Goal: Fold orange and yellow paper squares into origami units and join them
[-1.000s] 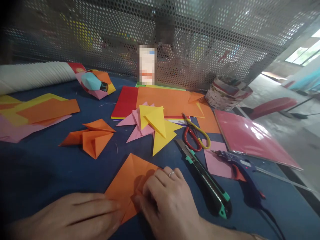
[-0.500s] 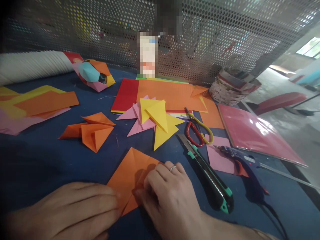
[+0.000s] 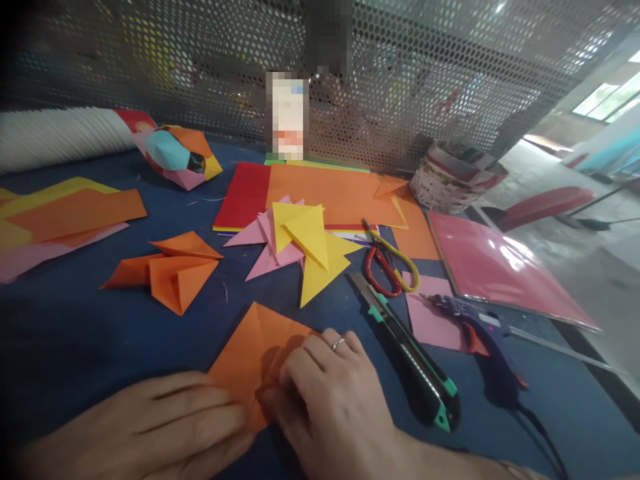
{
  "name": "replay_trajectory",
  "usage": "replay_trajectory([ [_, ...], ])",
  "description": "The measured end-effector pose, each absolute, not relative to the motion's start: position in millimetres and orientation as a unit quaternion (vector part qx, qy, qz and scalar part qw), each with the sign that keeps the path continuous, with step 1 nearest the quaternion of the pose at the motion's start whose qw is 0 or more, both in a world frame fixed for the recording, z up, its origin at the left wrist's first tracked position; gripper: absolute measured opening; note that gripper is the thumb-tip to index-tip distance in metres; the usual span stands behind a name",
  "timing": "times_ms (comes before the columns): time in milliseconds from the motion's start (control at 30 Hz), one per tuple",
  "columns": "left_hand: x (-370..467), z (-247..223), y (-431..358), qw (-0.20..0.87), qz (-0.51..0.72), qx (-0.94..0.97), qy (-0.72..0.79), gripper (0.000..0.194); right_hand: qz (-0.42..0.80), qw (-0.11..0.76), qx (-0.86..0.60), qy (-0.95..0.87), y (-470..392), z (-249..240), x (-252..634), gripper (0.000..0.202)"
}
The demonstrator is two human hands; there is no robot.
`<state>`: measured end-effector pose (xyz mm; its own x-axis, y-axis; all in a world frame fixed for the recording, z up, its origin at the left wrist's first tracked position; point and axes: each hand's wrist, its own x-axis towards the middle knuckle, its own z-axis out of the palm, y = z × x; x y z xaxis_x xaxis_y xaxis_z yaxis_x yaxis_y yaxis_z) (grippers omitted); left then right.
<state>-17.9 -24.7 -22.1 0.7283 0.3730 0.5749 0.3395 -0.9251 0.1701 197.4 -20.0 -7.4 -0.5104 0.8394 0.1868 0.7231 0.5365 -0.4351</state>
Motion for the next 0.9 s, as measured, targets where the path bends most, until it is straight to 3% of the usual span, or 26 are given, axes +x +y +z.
replay_trajectory([
  [367,-16,-33,-22,0.059,0.357,0.915,0.176,0.025,0.186,0.196,-0.47,-0.84,-20,-4,196,0.015],
  [567,-14,-30,-21,0.038,0.375,0.908,0.185,0.027,0.23,0.203,-0.479,-0.822,-19,2,195,0.028],
  [900,-15,-35,-20,-0.003,0.351,0.919,0.179,0.029,0.248,0.134,-0.496,-0.821,-16,7,206,0.04],
])
